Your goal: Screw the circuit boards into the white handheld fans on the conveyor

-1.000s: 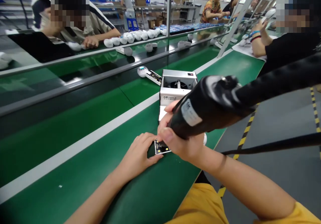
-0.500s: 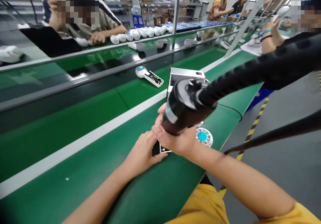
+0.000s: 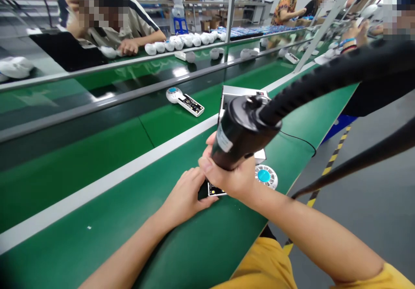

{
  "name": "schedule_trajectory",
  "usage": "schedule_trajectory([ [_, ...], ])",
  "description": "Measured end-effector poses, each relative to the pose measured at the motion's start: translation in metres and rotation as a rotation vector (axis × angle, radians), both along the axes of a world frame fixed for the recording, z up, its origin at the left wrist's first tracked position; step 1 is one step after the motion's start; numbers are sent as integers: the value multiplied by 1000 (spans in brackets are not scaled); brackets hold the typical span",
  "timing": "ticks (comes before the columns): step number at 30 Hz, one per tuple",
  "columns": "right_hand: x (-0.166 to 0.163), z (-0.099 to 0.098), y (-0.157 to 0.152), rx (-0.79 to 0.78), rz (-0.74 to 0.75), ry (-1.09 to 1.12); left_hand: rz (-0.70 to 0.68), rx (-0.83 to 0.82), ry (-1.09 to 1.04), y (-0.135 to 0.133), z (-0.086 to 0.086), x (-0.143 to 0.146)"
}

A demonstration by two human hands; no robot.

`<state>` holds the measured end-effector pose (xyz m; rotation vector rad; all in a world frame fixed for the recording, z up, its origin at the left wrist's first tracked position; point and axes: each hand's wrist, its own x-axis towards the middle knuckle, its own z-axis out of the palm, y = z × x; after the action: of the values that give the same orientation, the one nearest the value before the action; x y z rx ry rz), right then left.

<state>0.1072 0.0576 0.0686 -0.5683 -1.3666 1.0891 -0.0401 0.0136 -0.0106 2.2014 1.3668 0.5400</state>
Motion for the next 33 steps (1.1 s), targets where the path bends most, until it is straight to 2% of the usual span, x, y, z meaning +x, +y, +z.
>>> schedule_trajectory([
  [2, -3, 0, 3, -19, -10, -34, 4, 4, 1, 0, -2, 0],
  [5, -6, -1, 9, -38, 60, -84, 6, 11, 9, 0, -5, 0],
  [11, -3, -1, 9, -19, 148, -36, 8, 24, 13, 0, -3, 0],
  [13, 9, 9, 6, -10, 97, -2, 5, 20, 14, 0, 0, 0],
  [18, 50, 49, 6, 124, -220, 99, -6, 19, 22, 0, 3, 0],
  [20, 58, 56, 10, 172, -287, 99, -8, 25, 21, 0, 2, -1],
  [22, 60, 53, 15, 199, -309, 102, -4, 30, 21, 0, 1, -1],
  [25, 54, 43, 21, 212, -281, 118, -7, 31, 25, 1, 0, -2],
  [28, 50, 40, 20, 154, -202, 124, -13, 32, 31, 1, 1, -2],
  [33, 43, 35, -5, 54, -53, 46, -5, 41, 41, 1, 1, 0],
])
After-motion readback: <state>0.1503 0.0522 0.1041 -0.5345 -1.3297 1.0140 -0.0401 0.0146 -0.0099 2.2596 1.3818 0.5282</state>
